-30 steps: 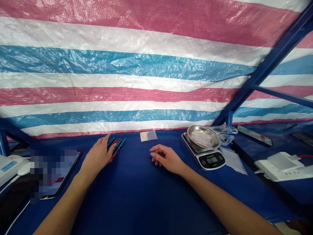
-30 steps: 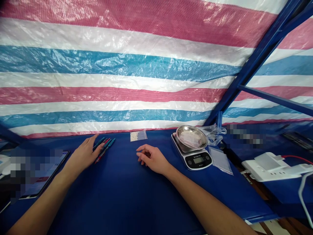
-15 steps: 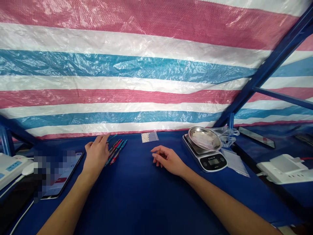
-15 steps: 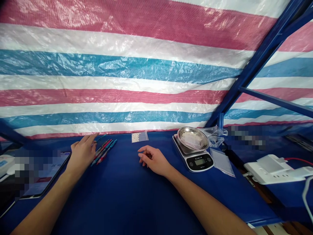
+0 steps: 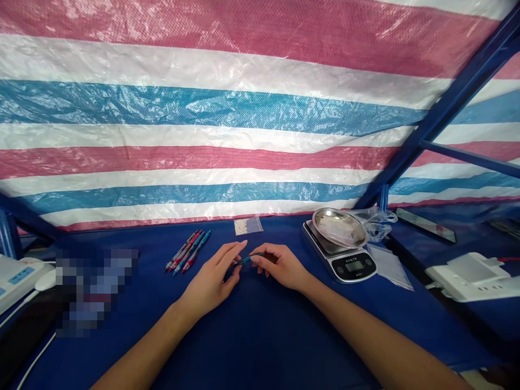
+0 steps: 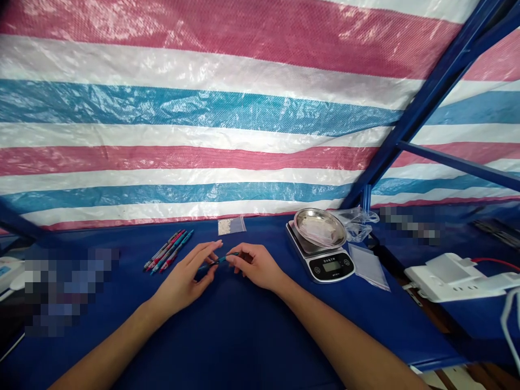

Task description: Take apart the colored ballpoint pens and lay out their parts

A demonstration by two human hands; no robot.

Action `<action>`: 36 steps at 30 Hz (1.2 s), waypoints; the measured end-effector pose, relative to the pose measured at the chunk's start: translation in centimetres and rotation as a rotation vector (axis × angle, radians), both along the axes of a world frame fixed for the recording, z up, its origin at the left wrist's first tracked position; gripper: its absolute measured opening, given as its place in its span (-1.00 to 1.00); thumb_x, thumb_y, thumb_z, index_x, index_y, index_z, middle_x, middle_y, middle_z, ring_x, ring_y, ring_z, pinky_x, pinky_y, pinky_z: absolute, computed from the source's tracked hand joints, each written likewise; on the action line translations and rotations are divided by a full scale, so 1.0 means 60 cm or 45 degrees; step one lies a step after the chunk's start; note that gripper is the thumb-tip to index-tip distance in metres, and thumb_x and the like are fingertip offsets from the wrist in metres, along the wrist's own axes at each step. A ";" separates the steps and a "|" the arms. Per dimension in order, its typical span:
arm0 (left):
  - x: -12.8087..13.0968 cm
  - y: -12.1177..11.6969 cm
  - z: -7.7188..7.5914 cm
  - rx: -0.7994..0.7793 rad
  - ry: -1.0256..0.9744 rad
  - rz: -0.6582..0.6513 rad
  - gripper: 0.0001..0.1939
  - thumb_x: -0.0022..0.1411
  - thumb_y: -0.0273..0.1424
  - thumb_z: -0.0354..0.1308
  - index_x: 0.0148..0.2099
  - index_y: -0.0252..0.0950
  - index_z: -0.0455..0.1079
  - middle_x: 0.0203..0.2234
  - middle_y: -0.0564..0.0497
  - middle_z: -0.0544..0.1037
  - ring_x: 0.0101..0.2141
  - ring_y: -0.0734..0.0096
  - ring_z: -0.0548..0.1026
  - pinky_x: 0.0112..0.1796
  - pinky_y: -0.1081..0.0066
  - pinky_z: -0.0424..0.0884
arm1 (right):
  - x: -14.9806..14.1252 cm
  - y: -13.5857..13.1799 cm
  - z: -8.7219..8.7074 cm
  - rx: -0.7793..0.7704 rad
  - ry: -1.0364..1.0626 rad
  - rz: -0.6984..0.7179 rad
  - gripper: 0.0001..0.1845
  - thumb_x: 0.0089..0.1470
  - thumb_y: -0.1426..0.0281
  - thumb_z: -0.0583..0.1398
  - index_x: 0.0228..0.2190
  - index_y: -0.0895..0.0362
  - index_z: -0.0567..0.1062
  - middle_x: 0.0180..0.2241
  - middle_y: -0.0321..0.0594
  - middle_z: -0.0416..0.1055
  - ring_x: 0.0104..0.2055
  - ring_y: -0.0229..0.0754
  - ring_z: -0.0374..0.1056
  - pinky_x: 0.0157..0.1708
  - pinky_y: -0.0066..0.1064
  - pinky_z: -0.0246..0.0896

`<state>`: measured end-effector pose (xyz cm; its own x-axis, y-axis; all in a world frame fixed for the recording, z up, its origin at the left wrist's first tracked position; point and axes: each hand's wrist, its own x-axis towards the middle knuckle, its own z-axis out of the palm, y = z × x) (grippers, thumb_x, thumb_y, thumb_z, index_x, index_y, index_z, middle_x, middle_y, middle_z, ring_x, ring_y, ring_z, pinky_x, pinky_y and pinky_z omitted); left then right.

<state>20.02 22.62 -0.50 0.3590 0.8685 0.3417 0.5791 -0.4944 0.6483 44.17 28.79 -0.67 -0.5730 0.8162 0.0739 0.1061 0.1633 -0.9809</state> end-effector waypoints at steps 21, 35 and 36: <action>-0.030 0.048 -0.027 -0.339 -0.451 0.246 -0.53 0.32 -0.09 0.34 0.18 -0.16 0.52 -0.09 -0.06 0.69 -0.06 0.15 0.65 0.04 0.15 0.58 | 0.004 0.015 -0.008 -0.056 0.076 -0.174 -0.54 0.20 0.04 0.36 -0.02 0.09 0.61 -0.36 -0.23 0.59 -0.50 -0.26 0.40 -0.45 -0.36 0.40; -0.028 0.047 -0.018 -0.343 -0.585 0.329 -0.22 0.29 -0.10 0.39 0.44 -0.16 0.24 -0.10 -0.07 0.70 -0.08 0.15 0.66 -0.02 0.16 0.58 | 0.006 0.022 -0.018 0.145 -0.024 -0.238 -0.44 0.05 0.16 0.47 0.05 0.00 0.55 -0.02 -0.16 0.56 -0.10 -0.11 0.48 -0.26 -0.34 0.42; -0.027 0.046 -0.017 -0.344 -0.591 0.333 -0.19 0.29 -0.10 0.39 0.46 -0.16 0.21 -0.10 -0.08 0.70 -0.06 0.14 0.66 -0.02 0.16 0.58 | 0.006 0.021 -0.016 0.127 -0.018 -0.224 -0.43 0.08 0.13 0.46 0.07 0.01 0.53 -0.05 -0.15 0.58 -0.12 -0.11 0.49 -0.26 -0.34 0.42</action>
